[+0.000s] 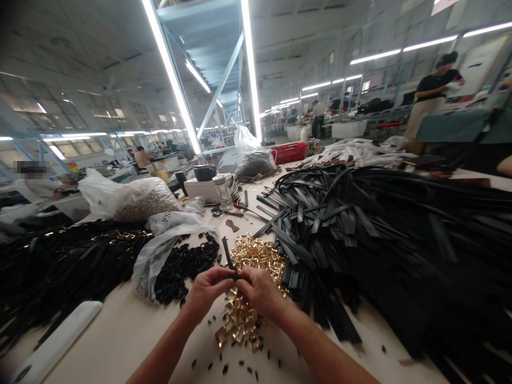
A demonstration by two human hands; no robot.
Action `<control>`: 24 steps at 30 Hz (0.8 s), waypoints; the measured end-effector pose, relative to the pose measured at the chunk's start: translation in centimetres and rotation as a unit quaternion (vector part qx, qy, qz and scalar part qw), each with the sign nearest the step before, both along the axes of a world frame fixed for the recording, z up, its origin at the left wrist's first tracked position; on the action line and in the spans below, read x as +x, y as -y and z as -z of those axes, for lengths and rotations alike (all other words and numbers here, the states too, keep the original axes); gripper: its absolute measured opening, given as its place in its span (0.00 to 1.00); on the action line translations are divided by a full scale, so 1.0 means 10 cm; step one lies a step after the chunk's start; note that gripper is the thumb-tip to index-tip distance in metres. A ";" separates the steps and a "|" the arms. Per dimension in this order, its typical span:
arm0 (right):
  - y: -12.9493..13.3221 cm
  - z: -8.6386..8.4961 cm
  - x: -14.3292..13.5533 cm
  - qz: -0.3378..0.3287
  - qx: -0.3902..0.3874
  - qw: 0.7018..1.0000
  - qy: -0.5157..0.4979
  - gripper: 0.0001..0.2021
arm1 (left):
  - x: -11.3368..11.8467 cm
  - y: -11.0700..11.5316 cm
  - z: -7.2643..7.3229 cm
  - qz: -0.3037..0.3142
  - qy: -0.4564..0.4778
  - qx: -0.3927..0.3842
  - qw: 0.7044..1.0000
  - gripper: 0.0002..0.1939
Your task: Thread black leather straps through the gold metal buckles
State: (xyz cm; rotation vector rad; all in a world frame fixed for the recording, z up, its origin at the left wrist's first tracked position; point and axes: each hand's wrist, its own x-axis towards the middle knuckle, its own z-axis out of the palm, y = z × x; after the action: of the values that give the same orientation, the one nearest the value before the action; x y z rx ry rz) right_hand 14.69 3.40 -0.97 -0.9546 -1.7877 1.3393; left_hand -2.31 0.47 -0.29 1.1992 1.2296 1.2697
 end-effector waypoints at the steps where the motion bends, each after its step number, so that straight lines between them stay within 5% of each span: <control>1: 0.00 0.00 0.00 -0.007 -0.006 1.000 -0.006 0.08 | 0.00 0.00 0.01 -0.001 -0.015 0.008 1.000 0.10; 9: 0.04 -0.05 0.00 -0.055 -0.041 0.997 -0.047 0.11 | 0.01 0.01 0.03 -0.011 -0.094 0.065 0.993 0.05; 14: 0.01 -0.05 -0.01 0.007 -0.048 0.998 -0.041 0.11 | 0.01 0.01 0.00 0.031 0.031 -0.006 0.999 0.09; 24: 0.10 -0.12 -0.01 -0.054 -0.110 0.991 -0.060 0.07 | 0.00 0.05 -0.01 0.067 0.247 -0.134 0.957 0.15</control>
State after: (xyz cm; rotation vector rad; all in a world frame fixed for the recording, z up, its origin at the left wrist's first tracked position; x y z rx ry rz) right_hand 14.63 2.42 0.26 -0.8824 -1.6456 1.6524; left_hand -2.30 0.00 -0.23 0.6982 0.8966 1.1650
